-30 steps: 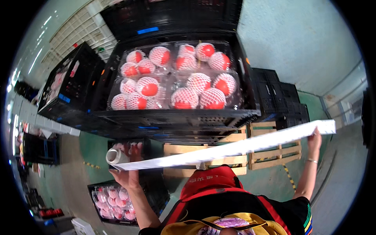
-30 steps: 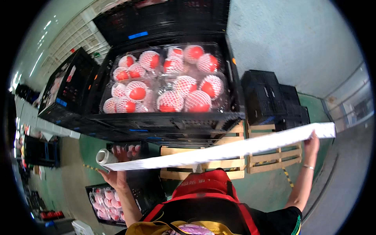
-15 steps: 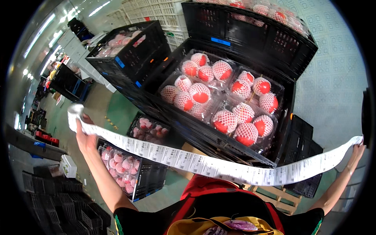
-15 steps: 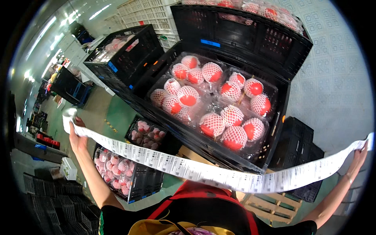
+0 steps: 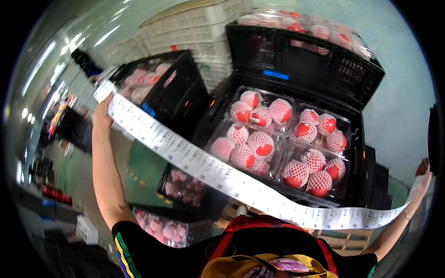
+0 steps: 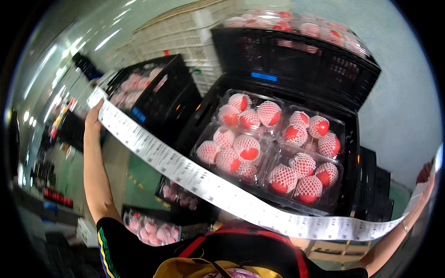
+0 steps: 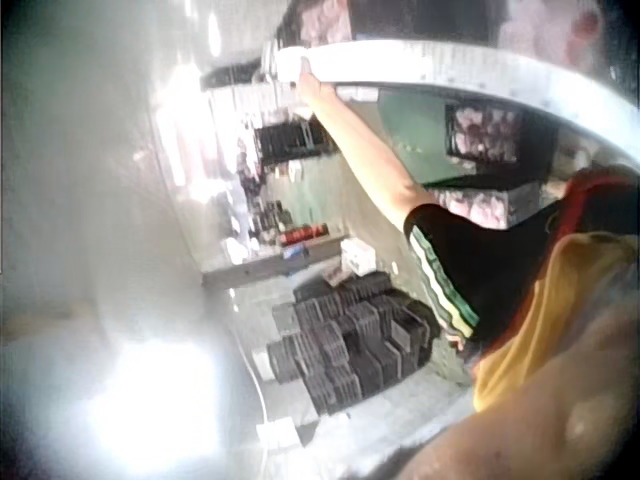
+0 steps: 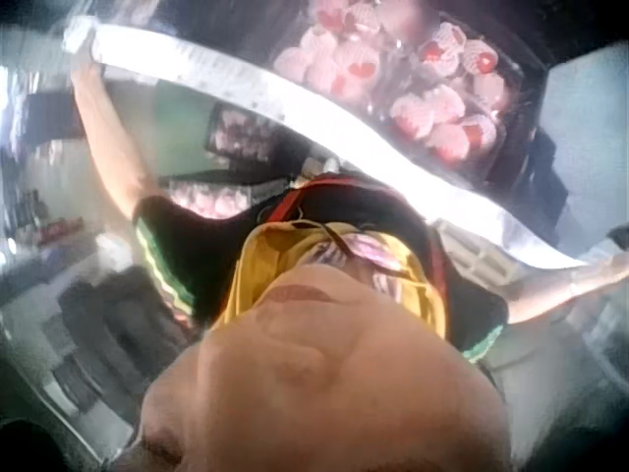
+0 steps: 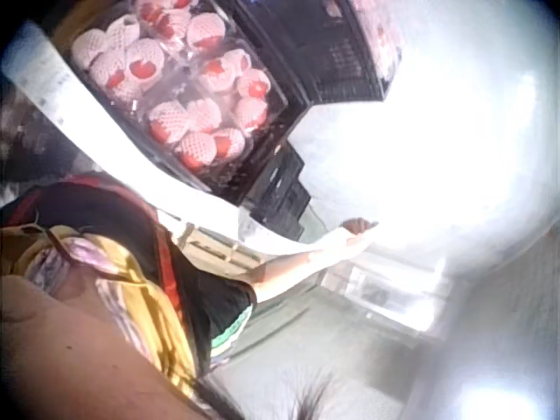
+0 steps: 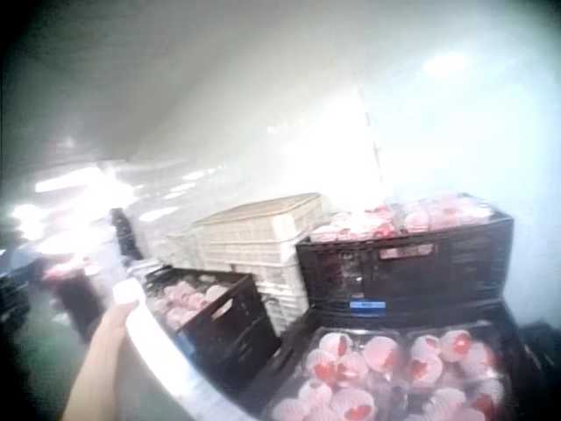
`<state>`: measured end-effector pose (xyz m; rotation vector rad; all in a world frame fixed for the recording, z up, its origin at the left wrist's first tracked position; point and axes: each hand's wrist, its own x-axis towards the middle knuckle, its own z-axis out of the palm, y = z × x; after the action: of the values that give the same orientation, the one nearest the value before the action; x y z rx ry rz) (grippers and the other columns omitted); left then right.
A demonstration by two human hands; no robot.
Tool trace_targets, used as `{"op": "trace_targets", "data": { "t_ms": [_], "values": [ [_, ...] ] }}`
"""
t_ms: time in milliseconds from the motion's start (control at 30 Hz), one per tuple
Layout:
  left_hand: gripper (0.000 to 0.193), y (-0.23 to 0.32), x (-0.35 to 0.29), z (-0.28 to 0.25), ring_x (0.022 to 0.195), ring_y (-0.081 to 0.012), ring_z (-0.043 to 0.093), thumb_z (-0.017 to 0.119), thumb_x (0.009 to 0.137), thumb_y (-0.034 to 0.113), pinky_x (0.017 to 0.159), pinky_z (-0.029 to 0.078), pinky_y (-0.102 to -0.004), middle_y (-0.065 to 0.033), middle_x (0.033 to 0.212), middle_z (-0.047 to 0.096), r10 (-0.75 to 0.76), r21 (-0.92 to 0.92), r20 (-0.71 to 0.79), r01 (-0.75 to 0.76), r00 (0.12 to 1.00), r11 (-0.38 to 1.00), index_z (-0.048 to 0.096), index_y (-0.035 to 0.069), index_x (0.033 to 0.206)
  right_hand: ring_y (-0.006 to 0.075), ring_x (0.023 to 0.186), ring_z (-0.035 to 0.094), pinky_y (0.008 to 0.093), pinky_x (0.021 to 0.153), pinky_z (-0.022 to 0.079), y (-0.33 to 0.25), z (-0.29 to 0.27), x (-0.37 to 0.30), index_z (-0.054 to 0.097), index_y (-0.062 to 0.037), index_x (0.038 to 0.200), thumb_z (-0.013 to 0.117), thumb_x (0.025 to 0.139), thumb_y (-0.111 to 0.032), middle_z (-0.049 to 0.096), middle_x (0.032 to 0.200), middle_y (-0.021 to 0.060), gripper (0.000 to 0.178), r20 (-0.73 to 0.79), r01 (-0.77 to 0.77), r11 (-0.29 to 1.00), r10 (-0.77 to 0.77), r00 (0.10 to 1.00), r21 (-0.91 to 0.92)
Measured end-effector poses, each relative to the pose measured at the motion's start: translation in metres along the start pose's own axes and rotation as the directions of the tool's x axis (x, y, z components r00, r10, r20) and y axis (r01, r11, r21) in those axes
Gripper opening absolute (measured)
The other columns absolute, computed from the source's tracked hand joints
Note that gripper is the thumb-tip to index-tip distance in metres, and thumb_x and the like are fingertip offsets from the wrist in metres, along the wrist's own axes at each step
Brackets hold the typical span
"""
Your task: The person labels plastic containers of fruit by hand using a roll of adhesive labels, placing them into a black crate and then moving the crate onto a stack.
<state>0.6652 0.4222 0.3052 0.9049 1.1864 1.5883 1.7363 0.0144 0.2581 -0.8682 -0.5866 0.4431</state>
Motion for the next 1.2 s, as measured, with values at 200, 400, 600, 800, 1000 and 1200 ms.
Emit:
{"op": "trace_targets", "data": {
  "t_ms": [200, 400, 600, 800, 1000, 1200],
  "values": [
    [0.026, -0.037, 0.161, -0.052, 0.080, -0.0227, 0.064, 0.060, 0.087, 0.013, 0.068, 0.053, -0.0345, -0.0123, 0.093, 0.065, -0.058, 0.177, 0.115, 0.037, 0.992, 0.983, 0.059, -0.005, 0.105, 0.0012, 0.049, 0.033, 0.0171, 0.039, 0.027, 0.034, 0.148, -0.157, 0.054, -0.0082, 0.104, 0.049, 0.096, -0.022, 0.039, 0.067, -0.0077, 0.017, 0.094, -0.128, 0.992, 0.126, 0.987, 0.005],
    [0.075, -0.058, 0.127, 0.005, 0.089, -0.0275, 0.062, 0.067, 0.080, 0.002, 0.073, 0.052, -0.0354, -0.0194, 0.120, 0.053, 0.198, 0.222, -0.167, -0.159, 0.966, 0.962, 0.024, 0.000, 0.141, 0.0123, 0.055, 0.056, 0.0254, 0.044, 0.045, 0.078, 0.274, -0.242, 0.054, -0.0045, 0.093, 0.054, 0.090, -0.020, 0.060, 0.071, 0.0033, 0.015, 0.197, -0.386, 0.918, 0.397, 0.896, -0.091],
    [0.071, -0.067, 0.003, 0.051, 0.126, -0.0250, 0.037, 0.065, 0.076, -0.005, 0.104, 0.030, -0.0349, -0.0151, 0.139, 0.038, 0.402, 0.552, 0.125, -0.400, 0.907, 0.731, 0.032, 0.002, 0.139, 0.0151, 0.090, 0.063, 0.0274, 0.080, 0.051, 0.141, 0.319, -0.281, 0.059, 0.0045, 0.111, 0.058, 0.088, -0.010, 0.065, 0.103, 0.0092, 0.027, 0.187, -0.699, 0.702, 0.711, 0.677, -0.136],
    [0.075, -0.092, -0.116, 0.043, 0.111, -0.0254, 0.050, 0.066, 0.069, -0.006, 0.092, 0.041, -0.0336, -0.0143, 0.124, 0.050, 0.121, 0.884, 0.148, -0.186, 0.982, 0.430, 0.037, 0.010, 0.137, 0.0105, 0.084, 0.062, 0.0238, 0.073, 0.050, 0.176, 0.314, -0.304, 0.059, 0.0031, 0.110, 0.059, 0.090, -0.014, 0.065, 0.097, 0.0054, 0.027, 0.445, -0.778, 0.622, 0.723, 0.529, -0.086],
    [0.037, -0.140, -0.290, 0.172, 0.106, -0.0252, 0.055, 0.062, 0.085, 0.016, 0.087, 0.047, -0.0387, -0.0132, 0.111, 0.060, 0.386, 0.593, 0.316, -0.498, 0.867, 0.633, 0.054, 0.002, 0.119, 0.0058, 0.082, 0.057, 0.0224, 0.071, 0.048, 0.183, 0.297, -0.320, 0.061, 0.0020, 0.109, 0.058, 0.092, -0.018, 0.064, 0.093, 0.0014, 0.026, 0.626, -0.670, 0.714, 0.621, 0.472, -0.202],
    [0.022, -0.212, -0.418, 0.309, 0.081, -0.0084, 0.056, 0.055, 0.092, 0.013, 0.067, 0.045, -0.0218, -0.0065, 0.092, 0.063, -0.121, 0.204, 0.575, 0.002, 0.809, 0.979, 0.060, -0.005, 0.103, 0.0043, 0.080, 0.055, 0.0230, 0.068, 0.048, 0.187, 0.266, -0.347, 0.061, 0.0021, 0.108, 0.057, 0.092, -0.018, 0.064, 0.089, 0.0009, 0.026, 0.691, -0.601, 0.730, 0.617, 0.376, -0.326]
  ]
}}
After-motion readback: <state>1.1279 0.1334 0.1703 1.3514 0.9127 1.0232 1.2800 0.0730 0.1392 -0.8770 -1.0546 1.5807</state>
